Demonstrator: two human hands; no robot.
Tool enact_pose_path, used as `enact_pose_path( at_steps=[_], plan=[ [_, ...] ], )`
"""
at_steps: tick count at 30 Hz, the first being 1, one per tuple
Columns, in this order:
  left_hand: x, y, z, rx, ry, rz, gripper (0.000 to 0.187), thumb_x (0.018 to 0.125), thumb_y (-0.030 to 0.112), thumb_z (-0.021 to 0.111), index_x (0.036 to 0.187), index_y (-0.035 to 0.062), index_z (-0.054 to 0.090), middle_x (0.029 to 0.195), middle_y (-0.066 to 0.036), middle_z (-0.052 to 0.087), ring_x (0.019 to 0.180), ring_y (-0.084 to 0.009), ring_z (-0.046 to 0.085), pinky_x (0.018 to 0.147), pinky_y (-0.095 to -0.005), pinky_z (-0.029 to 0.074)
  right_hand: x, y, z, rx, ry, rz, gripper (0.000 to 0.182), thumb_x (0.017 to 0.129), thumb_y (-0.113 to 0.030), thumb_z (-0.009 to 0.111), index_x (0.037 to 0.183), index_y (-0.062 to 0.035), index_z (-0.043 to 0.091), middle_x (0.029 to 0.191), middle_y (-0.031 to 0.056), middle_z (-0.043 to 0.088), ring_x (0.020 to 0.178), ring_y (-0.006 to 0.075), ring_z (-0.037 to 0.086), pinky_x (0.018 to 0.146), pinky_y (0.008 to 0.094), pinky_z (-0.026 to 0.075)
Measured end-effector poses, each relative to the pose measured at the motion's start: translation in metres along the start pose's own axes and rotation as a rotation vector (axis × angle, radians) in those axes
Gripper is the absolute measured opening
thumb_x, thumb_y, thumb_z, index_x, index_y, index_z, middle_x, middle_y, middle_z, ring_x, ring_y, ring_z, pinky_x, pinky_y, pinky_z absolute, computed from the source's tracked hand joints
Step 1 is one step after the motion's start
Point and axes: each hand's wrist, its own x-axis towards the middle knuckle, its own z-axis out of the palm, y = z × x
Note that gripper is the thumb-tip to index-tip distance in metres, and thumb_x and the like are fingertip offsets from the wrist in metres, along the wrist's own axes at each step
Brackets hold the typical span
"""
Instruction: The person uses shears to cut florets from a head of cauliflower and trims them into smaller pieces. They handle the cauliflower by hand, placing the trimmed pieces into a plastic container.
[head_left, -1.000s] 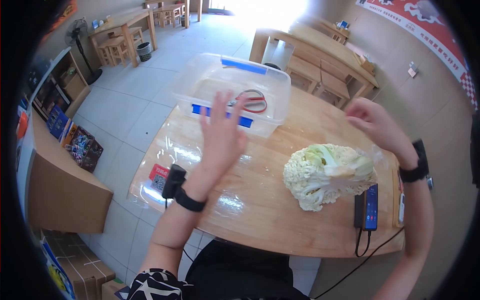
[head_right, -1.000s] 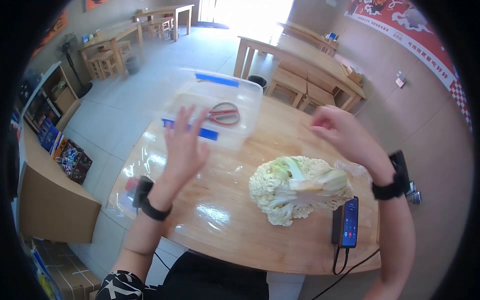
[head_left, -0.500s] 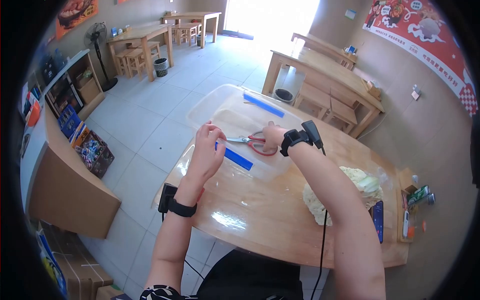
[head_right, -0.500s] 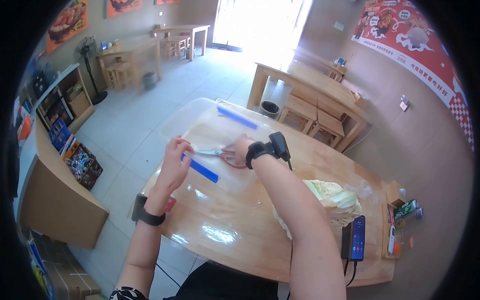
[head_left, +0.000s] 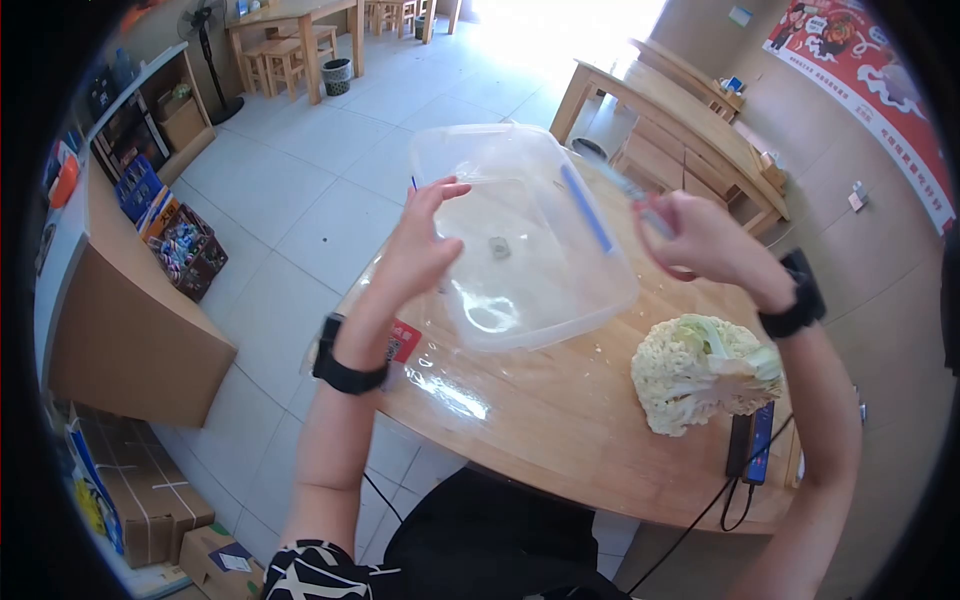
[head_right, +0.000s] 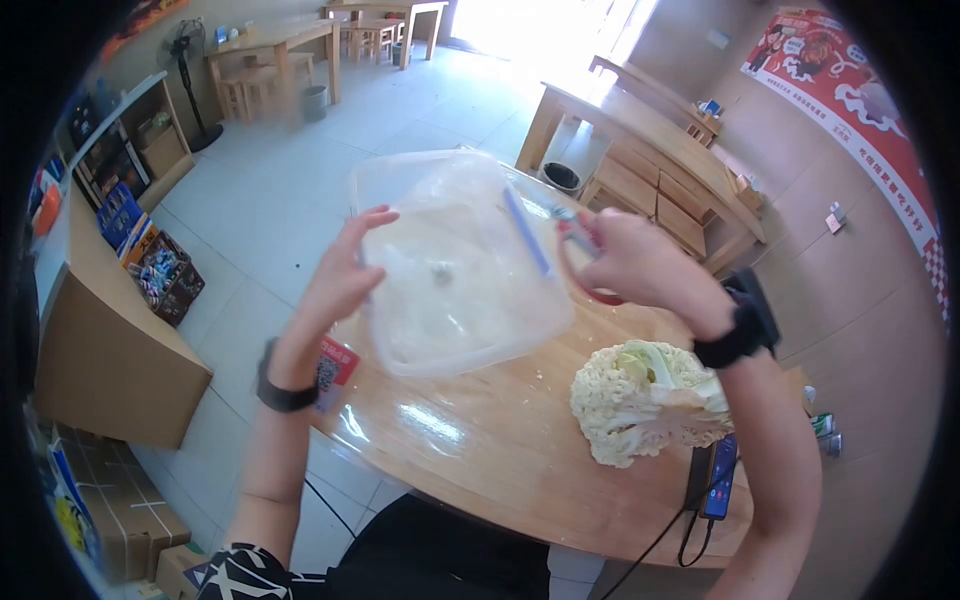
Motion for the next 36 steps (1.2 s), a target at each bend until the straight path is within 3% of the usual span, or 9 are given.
enact_pose_path(
  at_steps=[8,10,16,20,21,22,30,33,36],
  plan=[
    [0.021,0.025,-0.019,0.697,0.152,0.282,0.036,0.069,-0.010,0.043,0.100,0.0016,0.059,0.116,-0.015,0.054,0.115,-0.0325,0.046,0.095,-0.0364,0.038,-0.050,0.051,-0.002,0.523,0.124,0.199,0.022,0.080,-0.022,0.056,0.081,-0.0009,0.049,0.060,0.0066,0.057,0.046,0.0071,0.049,0.040,0.0204,0.037],
    [0.019,0.049,0.005,0.448,0.058,0.064,0.022,0.074,-0.005,0.048,0.093,-0.0024,0.059,0.113,-0.019,0.053,0.106,-0.0351,0.050,0.092,-0.0384,0.040,-0.068,0.034,-0.002,0.615,0.090,0.203,0.020,0.081,-0.021,0.056,0.082,-0.0019,0.049,0.060,0.0061,0.058,0.046,0.0065,0.048,0.040,0.0195,0.037],
    [-0.035,0.096,0.104,0.507,-0.289,-0.099,0.044,0.078,0.010,0.055,0.117,-0.0049,0.041,0.111,-0.025,0.052,0.095,-0.0369,0.055,0.081,-0.0429,0.045,-0.149,0.007,0.011,0.798,0.124,0.178,0.017,0.080,-0.016,0.056,0.086,-0.0023,0.047,0.064,0.0073,0.059,0.050,0.0061,0.052,0.042,0.0190,0.038],
    [-0.042,0.111,0.061,0.640,-0.595,-0.153,0.044,0.081,0.017,0.057,0.116,-0.0048,0.041,0.112,-0.025,0.052,0.091,-0.0377,0.056,0.080,-0.0437,0.045,-0.236,0.029,0.046,1.108,0.228,0.124,0.022,0.076,-0.004,0.057,0.094,0.0004,0.046,0.069,0.0083,0.057,0.058,0.0093,0.053,0.048,0.0185,0.041],
    [-0.042,0.113,0.045,0.651,-0.604,-0.154,0.044,0.081,0.017,0.057,0.116,-0.0048,0.041,0.112,-0.025,0.052,0.091,-0.0377,0.056,0.080,-0.0437,0.045,-0.249,0.024,0.045,1.046,0.252,0.242,0.029,0.074,-0.019,0.060,0.091,-0.0012,0.044,0.065,0.0094,0.056,0.051,0.0086,0.050,0.043,0.0179,0.036],
    [-0.039,0.116,0.028,0.588,-0.606,-0.106,0.041,0.082,0.017,0.056,0.114,-0.0057,0.043,0.111,-0.026,0.053,0.092,-0.0379,0.056,0.081,-0.0434,0.044,-0.259,0.022,0.045,0.983,0.277,0.356,0.040,0.072,-0.035,0.063,0.087,-0.0027,0.043,0.061,0.0105,0.054,0.044,0.0079,0.047,0.038,0.0172,0.031],
    [0.041,0.057,0.111,0.540,-0.320,-0.281,0.038,0.090,0.026,0.039,0.108,-0.0065,0.048,0.100,-0.031,0.055,0.099,-0.0430,0.053,0.084,-0.0445,0.043,-0.310,0.068,0.109,1.205,0.438,0.329,0.035,0.072,-0.028,0.058,0.089,-0.0017,0.043,0.059,0.0100,0.053,0.042,0.0085,0.044,0.038,0.0187,0.031],
    [0.054,0.038,0.128,0.412,-0.195,-0.086,0.039,0.090,0.022,0.037,0.114,-0.0070,0.045,0.099,-0.030,0.055,0.099,-0.0444,0.052,0.084,-0.0466,0.042,-0.320,0.073,0.125,1.269,0.422,0.357,0.032,0.073,-0.026,0.057,0.088,-0.0013,0.043,0.059,0.0094,0.052,0.042,0.0084,0.043,0.039,0.0189,0.032],
    [0.061,0.051,0.121,0.315,-0.249,-0.325,0.035,0.090,0.021,0.040,0.109,-0.0041,0.054,0.095,-0.019,0.061,0.086,-0.0280,0.058,0.076,-0.0365,0.045,-0.325,0.075,0.138,1.353,0.424,0.344,0.031,0.073,-0.026,0.057,0.087,-0.0015,0.044,0.061,0.0096,0.052,0.043,0.0080,0.043,0.040,0.0183,0.032]
  ],
)
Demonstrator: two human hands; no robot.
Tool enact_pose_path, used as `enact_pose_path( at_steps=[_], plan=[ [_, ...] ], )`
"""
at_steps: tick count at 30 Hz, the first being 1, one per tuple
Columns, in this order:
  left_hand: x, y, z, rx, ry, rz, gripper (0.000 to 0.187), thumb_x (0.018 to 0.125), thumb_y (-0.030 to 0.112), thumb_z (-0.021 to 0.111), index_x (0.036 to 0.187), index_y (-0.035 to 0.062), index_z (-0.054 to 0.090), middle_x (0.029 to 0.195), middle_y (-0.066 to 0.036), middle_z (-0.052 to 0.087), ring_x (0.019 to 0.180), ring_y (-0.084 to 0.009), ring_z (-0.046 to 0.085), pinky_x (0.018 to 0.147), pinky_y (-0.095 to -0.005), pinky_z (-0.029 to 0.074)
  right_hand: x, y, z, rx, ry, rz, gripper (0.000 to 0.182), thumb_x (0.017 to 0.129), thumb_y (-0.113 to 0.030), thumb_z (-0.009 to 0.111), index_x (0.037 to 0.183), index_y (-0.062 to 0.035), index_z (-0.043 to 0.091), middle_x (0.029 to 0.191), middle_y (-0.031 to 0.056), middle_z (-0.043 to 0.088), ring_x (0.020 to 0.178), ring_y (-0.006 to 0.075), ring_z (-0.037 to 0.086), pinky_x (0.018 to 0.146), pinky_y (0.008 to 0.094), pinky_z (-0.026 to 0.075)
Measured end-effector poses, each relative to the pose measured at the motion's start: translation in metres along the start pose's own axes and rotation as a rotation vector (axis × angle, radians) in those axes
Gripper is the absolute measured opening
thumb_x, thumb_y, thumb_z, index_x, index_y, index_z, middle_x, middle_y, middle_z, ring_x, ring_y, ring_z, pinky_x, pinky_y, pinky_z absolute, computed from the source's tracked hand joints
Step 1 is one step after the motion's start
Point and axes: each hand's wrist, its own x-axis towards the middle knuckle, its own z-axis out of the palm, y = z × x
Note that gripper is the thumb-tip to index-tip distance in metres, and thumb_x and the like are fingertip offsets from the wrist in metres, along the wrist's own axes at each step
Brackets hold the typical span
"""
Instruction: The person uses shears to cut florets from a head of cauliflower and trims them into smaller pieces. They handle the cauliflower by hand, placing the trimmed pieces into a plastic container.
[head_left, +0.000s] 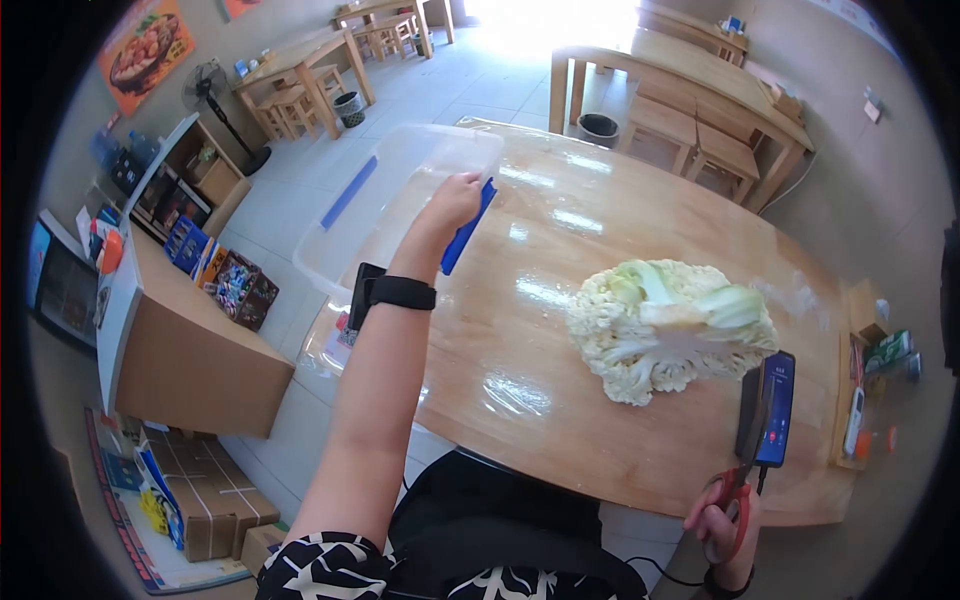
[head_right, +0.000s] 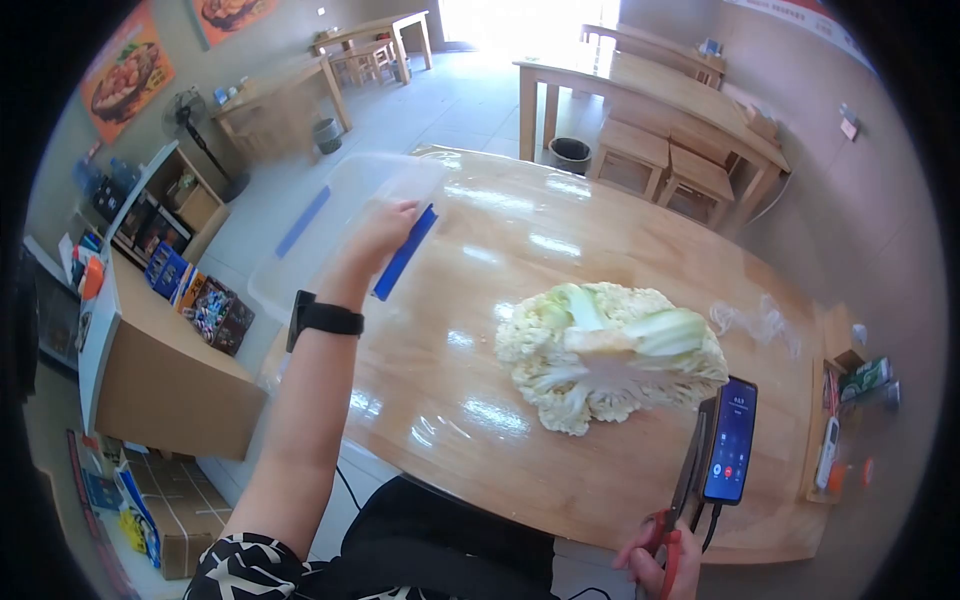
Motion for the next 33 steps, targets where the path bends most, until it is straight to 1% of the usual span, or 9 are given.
enact_pose_path(
  at_steps=[2,9,11,14,18,26,29,31,33],
  plan=[
    [-0.010,0.012,-0.005,-0.181,-0.074,-0.163,0.032,0.090,0.024,0.046,0.103,-0.0007,0.061,0.084,-0.005,0.060,0.072,-0.0105,0.051,0.063,-0.0267,0.042,-0.001,0.010,-0.004,0.047,0.007,0.008,0.030,0.074,-0.026,0.057,0.086,-0.0017,0.044,0.061,0.0093,0.053,0.043,0.0078,0.043,0.040,0.0184,0.032],
    [-0.003,0.002,0.001,-0.427,-0.010,-0.136,0.023,0.081,0.011,0.059,0.099,-0.0032,0.063,0.086,-0.010,0.065,0.074,-0.0142,0.060,0.066,-0.0270,0.047,-0.001,0.030,-0.014,0.055,-0.046,0.123,0.023,0.077,-0.024,0.056,0.081,-0.0034,0.046,0.063,0.0075,0.055,0.048,0.0073,0.046,0.045,0.0192,0.036],
    [-0.005,0.009,0.000,-0.493,0.017,-0.188,0.021,0.077,0.007,0.063,0.095,-0.0029,0.065,0.085,-0.010,0.066,0.073,-0.0141,0.061,0.065,-0.0255,0.048,-0.002,0.044,-0.026,0.121,-0.166,0.141,0.022,0.078,-0.004,0.055,0.097,-0.0009,0.044,0.072,0.0071,0.056,0.062,0.0100,0.056,0.049,0.0189,0.042],
    [-0.004,0.002,0.005,-0.265,0.358,0.173,0.016,0.075,0.005,0.066,0.088,-0.0039,0.067,0.078,-0.008,0.066,0.068,-0.0115,0.061,0.064,-0.0217,0.048,0.000,0.043,-0.020,0.195,-0.149,0.154,0.022,0.079,-0.005,0.055,0.098,-0.0008,0.044,0.072,0.0071,0.056,0.062,0.0098,0.055,0.049,0.0185,0.042],
    [-0.053,0.071,0.021,-0.387,0.388,0.471,0.014,0.077,-0.002,0.061,0.090,-0.0020,0.067,0.079,-0.007,0.067,0.071,-0.0088,0.061,0.066,-0.0188,0.047,0.001,0.040,-0.017,0.196,-0.127,0.160,0.020,0.080,-0.007,0.056,0.096,-0.0013,0.044,0.071,0.0068,0.056,0.061,0.0095,0.055,0.050,0.0184,0.041],
    [-0.055,0.071,0.100,-0.204,0.083,0.502,0.017,0.079,0.012,0.063,0.094,0.0030,0.067,0.077,-0.008,0.068,0.072,-0.0121,0.062,0.068,-0.0241,0.047,0.005,0.043,0.006,0.178,-0.123,0.207,0.013,0.082,-0.009,0.055,0.090,-0.0023,0.046,0.065,0.0050,0.054,0.053,0.0076,0.050,0.049,0.0187,0.039],
    [-0.063,0.069,0.099,-0.191,0.029,0.384,0.020,0.076,0.016,0.066,0.091,0.0031,0.066,0.083,-0.014,0.065,0.073,-0.0227,0.059,0.070,-0.0317,0.047,0.006,0.047,0.017,0.175,-0.122,0.247,0.013,0.082,-0.011,0.055,0.088,-0.0027,0.046,0.063,0.0039,0.050,0.054,0.0074,0.049,0.049,0.0196,0.039],
    [-0.063,0.066,0.096,-0.235,0.271,0.534,0.026,0.079,0.021,0.065,0.098,0.0033,0.064,0.093,-0.008,0.064,0.087,-0.0144,0.059,0.074,-0.0254,0.045,0.010,0.048,0.024,0.242,-0.144,0.242,0.017,0.083,-0.015,0.055,0.089,-0.0025,0.046,0.065,0.0029,0.048,0.053,0.0079,0.046,0.049,0.0201,0.038],
    [-0.063,0.052,0.091,-0.469,0.007,0.360,0.041,0.083,0.033,0.060,0.111,0.0033,0.058,0.113,-0.011,0.057,0.104,-0.0177,0.052,0.082,-0.0280,0.042,0.012,0.046,0.031,0.190,-0.145,0.239,0.019,0.083,-0.018,0.055,0.090,-0.0026,0.046,0.068,0.0030,0.047,0.056,0.0081,0.046,0.051,0.0203,0.038]
  ],
)
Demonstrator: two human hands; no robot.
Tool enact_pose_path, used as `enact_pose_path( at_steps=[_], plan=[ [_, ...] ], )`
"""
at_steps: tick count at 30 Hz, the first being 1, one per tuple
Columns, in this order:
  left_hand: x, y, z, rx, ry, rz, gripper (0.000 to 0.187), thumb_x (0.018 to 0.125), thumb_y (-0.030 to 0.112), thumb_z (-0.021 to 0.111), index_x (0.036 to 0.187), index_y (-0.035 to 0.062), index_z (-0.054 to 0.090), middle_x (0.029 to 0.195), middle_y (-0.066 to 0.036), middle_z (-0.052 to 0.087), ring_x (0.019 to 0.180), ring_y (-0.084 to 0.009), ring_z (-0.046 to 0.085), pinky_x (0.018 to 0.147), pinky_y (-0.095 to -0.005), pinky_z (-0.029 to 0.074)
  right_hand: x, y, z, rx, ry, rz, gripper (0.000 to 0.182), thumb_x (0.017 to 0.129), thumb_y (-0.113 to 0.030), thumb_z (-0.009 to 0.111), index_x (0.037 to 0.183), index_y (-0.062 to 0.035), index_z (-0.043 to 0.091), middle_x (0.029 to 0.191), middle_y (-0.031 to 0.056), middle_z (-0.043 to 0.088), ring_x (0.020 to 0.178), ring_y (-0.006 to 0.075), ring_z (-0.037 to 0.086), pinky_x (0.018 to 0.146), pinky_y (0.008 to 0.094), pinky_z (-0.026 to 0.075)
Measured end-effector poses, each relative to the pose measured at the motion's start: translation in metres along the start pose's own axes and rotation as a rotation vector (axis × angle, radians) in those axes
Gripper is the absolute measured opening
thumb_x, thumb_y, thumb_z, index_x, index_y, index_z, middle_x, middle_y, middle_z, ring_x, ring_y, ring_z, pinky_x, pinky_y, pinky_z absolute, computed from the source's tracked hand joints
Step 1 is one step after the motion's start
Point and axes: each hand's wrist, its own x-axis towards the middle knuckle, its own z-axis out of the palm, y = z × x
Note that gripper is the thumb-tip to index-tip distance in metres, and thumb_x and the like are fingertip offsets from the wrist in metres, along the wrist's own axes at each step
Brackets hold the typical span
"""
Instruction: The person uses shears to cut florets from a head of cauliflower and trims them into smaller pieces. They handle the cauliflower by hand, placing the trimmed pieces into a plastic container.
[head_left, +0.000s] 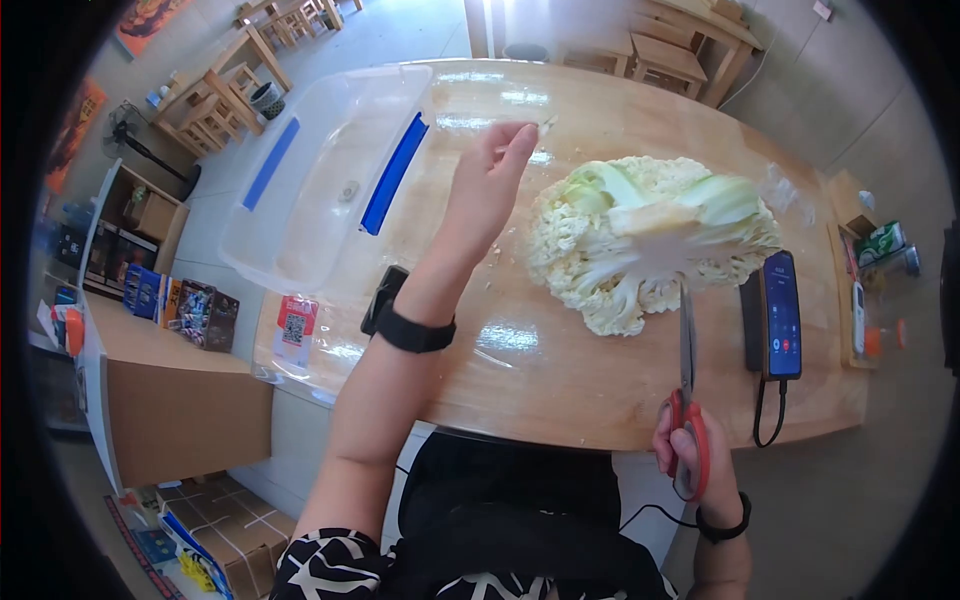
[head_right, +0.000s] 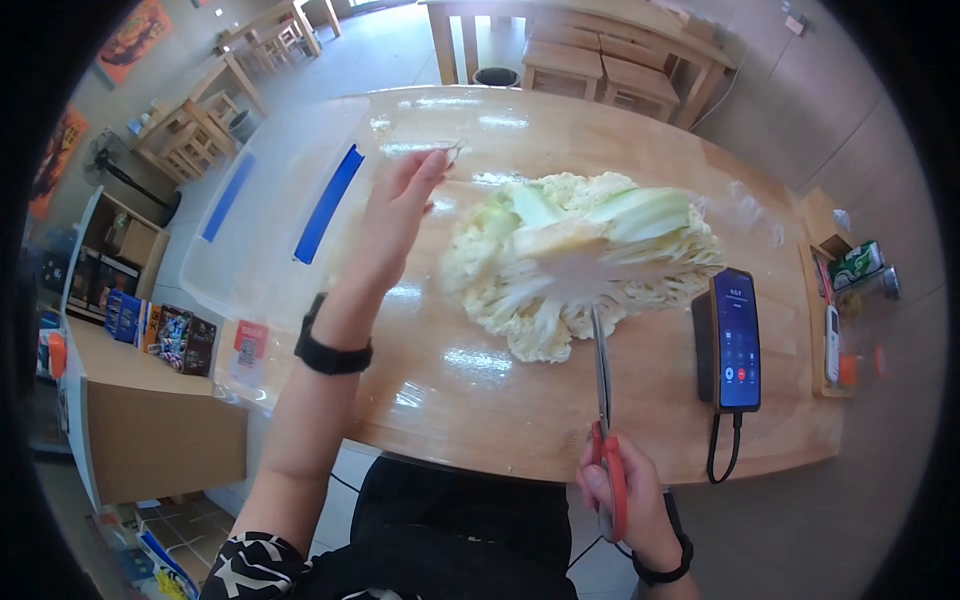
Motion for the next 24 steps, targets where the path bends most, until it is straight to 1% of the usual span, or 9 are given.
enact_pose_path(
  at_steps=[2,3,6,7,8,10,16,19,24],
  plan=[
    [-0.021,0.013,-0.009,-0.288,-0.252,-0.339,0.055,0.086,0.045,0.051,0.120,0.0027,0.051,0.123,-0.012,0.049,0.114,-0.0214,0.044,0.088,-0.0342,0.040,0.004,-0.005,0.008,-0.055,0.002,0.002,0.021,0.084,-0.020,0.055,0.092,-0.0028,0.046,0.071,0.0030,0.047,0.058,0.0082,0.046,0.052,0.0205,0.038],
    [-0.029,0.019,-0.014,-0.334,-0.418,-0.409,0.070,0.085,0.054,0.044,0.133,0.0039,0.035,0.130,-0.012,0.041,0.120,-0.0237,0.038,0.094,-0.0390,0.036,0.005,-0.009,0.013,-0.072,-0.035,-0.007,0.024,0.084,-0.024,0.054,0.094,-0.0030,0.045,0.074,0.0029,0.047,0.060,0.0086,0.046,0.053,0.0211,0.038],
    [-0.047,0.003,-0.010,-0.656,-0.614,-0.382,0.075,0.084,0.046,0.052,0.138,0.0038,0.023,0.135,-0.015,0.035,0.122,-0.0234,0.036,0.098,-0.0384,0.034,0.017,-0.014,0.028,-0.074,-0.102,-0.012,0.030,0.085,-0.031,0.050,0.097,-0.0037,0.045,0.076,0.0028,0.046,0.064,0.0095,0.046,0.057,0.0224,0.038],
    [-0.046,-0.002,-0.009,-0.593,-0.629,-0.238,0.089,0.077,0.043,0.063,0.138,-0.0027,0.016,0.131,-0.022,0.036,0.121,-0.0269,0.038,0.099,-0.0337,0.032,0.022,-0.015,0.032,-0.055,-0.148,-0.018,0.032,0.086,-0.034,0.047,0.098,-0.0041,0.045,0.076,0.0028,0.046,0.066,0.0099,0.046,0.059,0.0232,0.039],
    [-0.047,-0.005,-0.008,-0.610,-0.632,-0.237,0.089,0.077,0.043,0.063,0.138,-0.0027,0.016,0.131,-0.022,0.036,0.121,-0.0269,0.038,0.099,-0.0337,0.032,0.026,-0.018,0.035,-0.065,-0.136,-0.013,0.032,0.086,-0.034,0.047,0.098,-0.0041,0.045,0.076,0.0028,0.046,0.066,0.0099,0.046,0.059,0.0232,0.039],
    [-0.051,-0.007,-0.008,-0.454,-0.575,-0.109,0.089,0.073,0.025,0.069,0.138,-0.0032,0.015,0.132,-0.023,0.036,0.122,-0.0277,0.037,0.099,-0.0337,0.032,0.033,-0.023,0.039,-0.128,-0.176,0.038,0.035,0.088,-0.038,0.042,0.097,-0.0043,0.045,0.074,0.0020,0.045,0.065,0.0111,0.047,0.061,0.0241,0.039],
    [-0.057,0.003,-0.008,-0.614,-0.581,-0.194,0.088,0.071,0.013,0.065,0.141,0.0036,0.012,0.139,-0.018,0.026,0.127,-0.0242,0.029,0.104,-0.0337,0.026,0.040,-0.032,0.040,-0.024,-0.112,0.256,0.036,0.091,-0.042,0.039,0.093,-0.0064,0.046,0.070,0.0006,0.044,0.063,0.0108,0.046,0.059,0.0232,0.039],
    [-0.064,-0.005,0.007,-0.474,-0.494,-0.035,0.085,0.072,0.011,0.062,0.138,-0.0018,0.012,0.135,-0.022,0.028,0.124,-0.0256,0.032,0.102,-0.0330,0.027,0.038,-0.038,0.040,-0.131,-0.021,0.291,0.039,0.090,-0.044,0.036,0.086,-0.0069,0.045,0.066,0.0023,0.043,0.058,0.0128,0.046,0.053,0.0241,0.036],
    [-0.079,0.002,0.029,-0.495,-0.364,-0.037,0.074,0.075,0.006,0.059,0.135,-0.0005,0.017,0.129,-0.018,0.035,0.121,-0.0232,0.035,0.100,-0.0327,0.029,0.046,-0.049,0.040,-0.033,0.038,0.279,0.037,0.091,-0.044,0.038,0.086,-0.0075,0.045,0.064,0.0006,0.043,0.057,0.0113,0.046,0.053,0.0243,0.038]
  ],
)
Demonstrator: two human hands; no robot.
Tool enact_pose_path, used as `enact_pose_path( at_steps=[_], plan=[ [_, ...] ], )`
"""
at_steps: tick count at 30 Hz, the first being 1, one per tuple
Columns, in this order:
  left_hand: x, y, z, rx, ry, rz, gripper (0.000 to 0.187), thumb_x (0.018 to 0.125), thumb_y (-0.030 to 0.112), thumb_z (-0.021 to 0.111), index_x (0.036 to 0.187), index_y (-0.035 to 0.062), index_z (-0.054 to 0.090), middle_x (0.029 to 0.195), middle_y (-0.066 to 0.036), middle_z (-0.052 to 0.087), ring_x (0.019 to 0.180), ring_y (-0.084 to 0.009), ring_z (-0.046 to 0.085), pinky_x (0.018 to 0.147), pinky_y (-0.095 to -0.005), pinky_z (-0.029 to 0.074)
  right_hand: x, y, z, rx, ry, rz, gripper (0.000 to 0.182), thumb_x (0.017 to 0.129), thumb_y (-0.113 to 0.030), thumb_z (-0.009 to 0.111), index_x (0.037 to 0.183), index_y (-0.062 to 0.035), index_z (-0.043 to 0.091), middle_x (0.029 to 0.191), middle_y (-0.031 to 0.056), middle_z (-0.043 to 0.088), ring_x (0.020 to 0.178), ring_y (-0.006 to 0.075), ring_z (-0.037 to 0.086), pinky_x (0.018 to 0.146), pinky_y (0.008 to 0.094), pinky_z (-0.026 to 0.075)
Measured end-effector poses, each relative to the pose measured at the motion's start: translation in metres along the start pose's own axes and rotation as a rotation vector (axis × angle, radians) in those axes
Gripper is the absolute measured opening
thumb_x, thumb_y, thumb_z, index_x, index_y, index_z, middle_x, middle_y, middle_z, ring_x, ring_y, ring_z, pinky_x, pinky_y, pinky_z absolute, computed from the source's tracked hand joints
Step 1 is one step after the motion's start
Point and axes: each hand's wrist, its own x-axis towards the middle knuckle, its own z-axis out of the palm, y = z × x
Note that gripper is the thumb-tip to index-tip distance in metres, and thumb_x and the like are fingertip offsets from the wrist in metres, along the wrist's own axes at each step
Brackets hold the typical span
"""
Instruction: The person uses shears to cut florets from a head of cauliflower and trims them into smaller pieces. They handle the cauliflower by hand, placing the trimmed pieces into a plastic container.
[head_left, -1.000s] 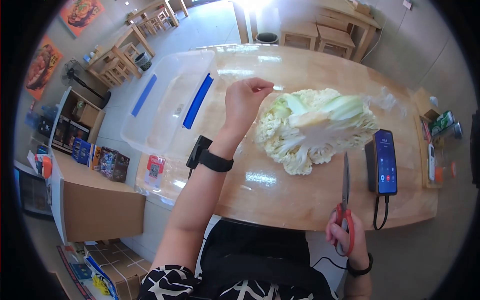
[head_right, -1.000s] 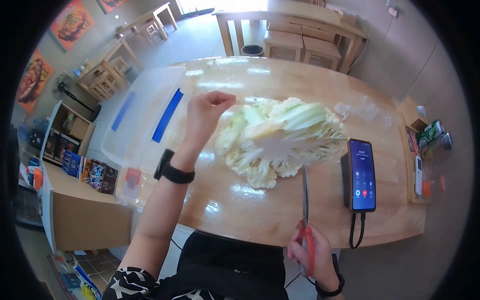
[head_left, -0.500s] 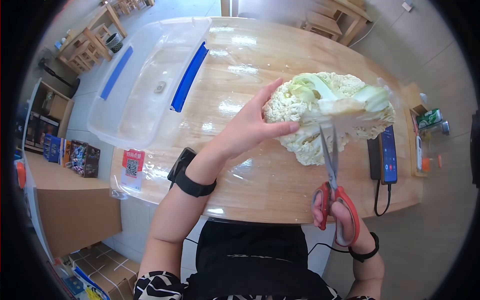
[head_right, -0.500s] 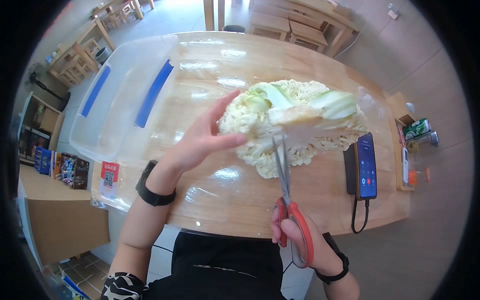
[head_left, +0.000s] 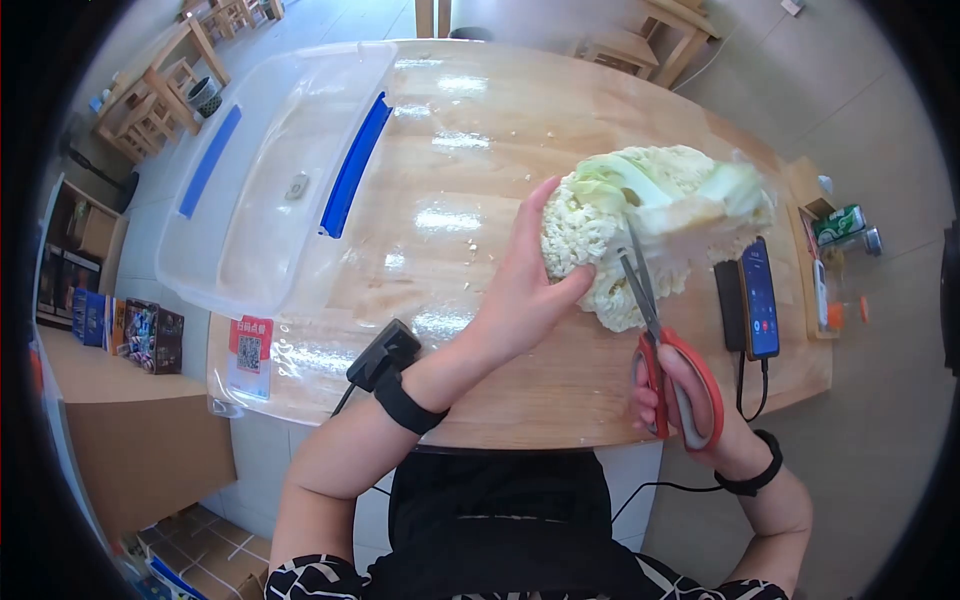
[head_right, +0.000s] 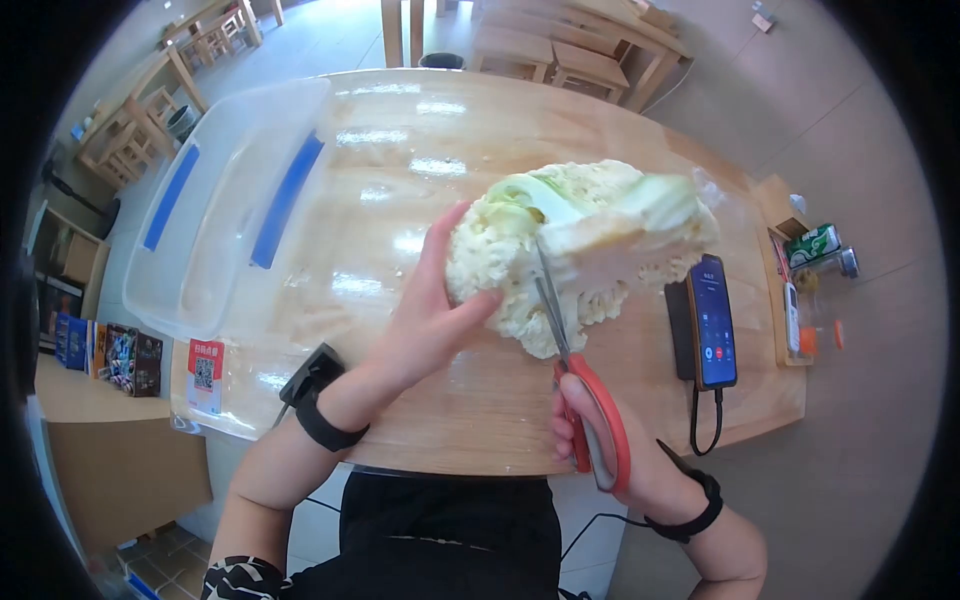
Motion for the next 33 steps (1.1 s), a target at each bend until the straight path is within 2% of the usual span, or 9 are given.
enact_pose_path(
  at_steps=[4,11,13,17,23,25,29,31,33],
  plan=[
    [0.005,0.001,0.011,-0.152,0.112,0.001,0.066,0.079,0.007,0.057,0.133,0.0000,0.021,0.123,-0.016,0.041,0.115,-0.0205,0.040,0.098,-0.0316,0.033,0.009,-0.023,0.004,0.036,0.025,0.024,0.037,0.090,-0.044,0.042,0.084,-0.0076,0.047,0.063,-0.0011,0.042,0.054,0.0106,0.045,0.050,0.0249,0.040],
    [0.038,-0.017,0.012,-0.124,0.235,-0.015,0.061,0.082,0.008,0.053,0.132,-0.0019,0.021,0.120,-0.016,0.042,0.111,-0.0202,0.043,0.095,-0.0304,0.035,0.041,-0.065,-0.006,-0.048,0.036,0.074,0.034,0.087,-0.040,0.048,0.080,-0.0073,0.047,0.061,-0.0018,0.043,0.049,0.0091,0.042,0.043,0.0249,0.037],
    [0.046,-0.023,0.014,0.059,0.305,0.022,0.059,0.082,0.007,0.052,0.131,-0.0026,0.021,0.119,-0.016,0.043,0.111,-0.0205,0.043,0.094,-0.0307,0.035,0.047,-0.071,-0.006,-0.079,0.038,0.070,0.033,0.087,-0.039,0.048,0.079,-0.0074,0.047,0.061,-0.0015,0.043,0.049,0.0092,0.043,0.044,0.0254,0.038],
    [0.056,-0.031,0.015,0.102,0.303,0.080,0.058,0.082,0.007,0.052,0.131,-0.0031,0.022,0.119,-0.017,0.042,0.111,-0.0210,0.042,0.095,-0.0311,0.035,0.065,-0.076,-0.010,-0.155,0.032,0.169,0.035,0.085,-0.041,0.051,0.075,-0.0076,0.044,0.059,-0.0012,0.043,0.048,0.0100,0.045,0.045,0.0266,0.044],
    [0.057,-0.037,0.013,0.118,0.293,0.131,0.057,0.082,0.005,0.052,0.130,-0.0031,0.024,0.120,-0.017,0.042,0.113,-0.0217,0.041,0.097,-0.0311,0.033,0.076,-0.073,-0.031,-0.212,-0.079,0.184,0.034,0.085,-0.039,0.050,0.069,-0.0096,0.043,0.053,-0.0018,0.039,0.042,0.0095,0.041,0.041,0.0251,0.039],
    [0.056,-0.038,0.013,0.079,0.280,0.103,0.062,0.079,0.008,0.055,0.130,-0.0048,0.023,0.124,-0.022,0.035,0.117,-0.0304,0.037,0.100,-0.0355,0.029,0.076,-0.077,-0.032,-0.230,-0.087,0.197,0.033,0.085,-0.039,0.049,0.069,-0.0100,0.043,0.053,-0.0018,0.039,0.042,0.0090,0.040,0.041,0.0248,0.038],
    [0.060,-0.038,0.012,0.040,0.265,0.102,0.061,0.079,0.009,0.056,0.130,-0.0049,0.024,0.124,-0.022,0.036,0.117,-0.0308,0.037,0.100,-0.0359,0.029,0.068,-0.088,-0.030,-0.233,-0.044,0.194,0.034,0.085,-0.039,0.047,0.069,-0.0095,0.043,0.054,-0.0012,0.040,0.043,0.0092,0.042,0.040,0.0262,0.040],
    [0.060,-0.043,0.013,0.108,0.289,0.158,0.057,0.082,0.004,0.052,0.131,-0.0030,0.023,0.124,-0.016,0.040,0.115,-0.0208,0.040,0.098,-0.0303,0.033,0.064,-0.094,-0.020,-0.282,-0.003,0.178,0.034,0.085,-0.039,0.048,0.070,-0.0088,0.043,0.054,-0.0006,0.041,0.043,0.0097,0.043,0.040,0.0268,0.042],
    [0.061,-0.046,0.013,0.078,0.293,0.158,0.057,0.082,0.004,0.052,0.131,-0.0030,0.023,0.124,-0.016,0.040,0.115,-0.0207,0.040,0.098,-0.0302,0.033,0.066,-0.093,-0.018,-0.323,0.038,0.164,0.035,0.085,-0.039,0.048,0.071,-0.0081,0.043,0.054,0.0001,0.042,0.043,0.0101,0.045,0.040,0.0274,0.043]
  ],
)
